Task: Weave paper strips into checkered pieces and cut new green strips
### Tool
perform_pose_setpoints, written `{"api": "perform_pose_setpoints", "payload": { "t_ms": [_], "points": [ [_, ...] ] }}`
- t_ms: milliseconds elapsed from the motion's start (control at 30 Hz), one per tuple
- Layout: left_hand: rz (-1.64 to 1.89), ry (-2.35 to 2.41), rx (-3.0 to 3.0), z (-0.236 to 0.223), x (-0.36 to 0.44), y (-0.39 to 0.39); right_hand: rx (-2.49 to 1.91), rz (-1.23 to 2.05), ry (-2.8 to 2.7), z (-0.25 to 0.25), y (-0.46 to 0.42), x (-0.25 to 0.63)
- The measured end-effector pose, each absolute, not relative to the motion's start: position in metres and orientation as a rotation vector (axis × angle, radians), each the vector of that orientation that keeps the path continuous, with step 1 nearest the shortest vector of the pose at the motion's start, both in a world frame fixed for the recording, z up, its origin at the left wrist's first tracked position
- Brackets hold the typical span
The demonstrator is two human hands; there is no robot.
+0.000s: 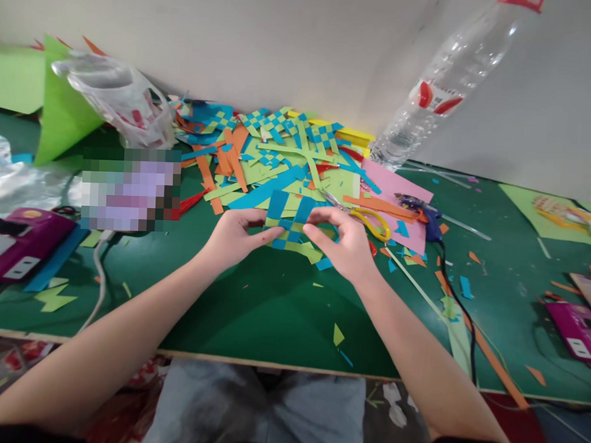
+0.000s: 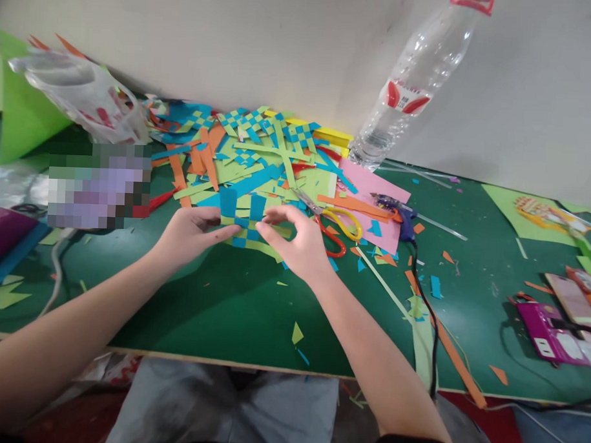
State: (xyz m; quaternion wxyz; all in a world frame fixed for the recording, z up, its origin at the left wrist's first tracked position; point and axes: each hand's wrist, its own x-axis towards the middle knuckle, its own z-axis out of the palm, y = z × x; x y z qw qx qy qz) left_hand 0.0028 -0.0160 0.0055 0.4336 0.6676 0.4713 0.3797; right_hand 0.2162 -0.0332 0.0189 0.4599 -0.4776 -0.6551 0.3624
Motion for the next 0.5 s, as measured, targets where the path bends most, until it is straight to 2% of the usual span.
{"api": "perform_pose_setpoints", "payload": {
  "t_ms": [300, 500],
  "points": [
    [0.984, 1.201, 1.730, 0.003, 0.002, -0.014, -1.212, 0.751, -1.734, 0.027, -0.034, 0.236],
    [0.992, 1.358, 1.744, -0.002, -0.002, -0.010, -1.864, -0.071, -2.055, 0.004, -0.014, 0.280]
  ]
}}
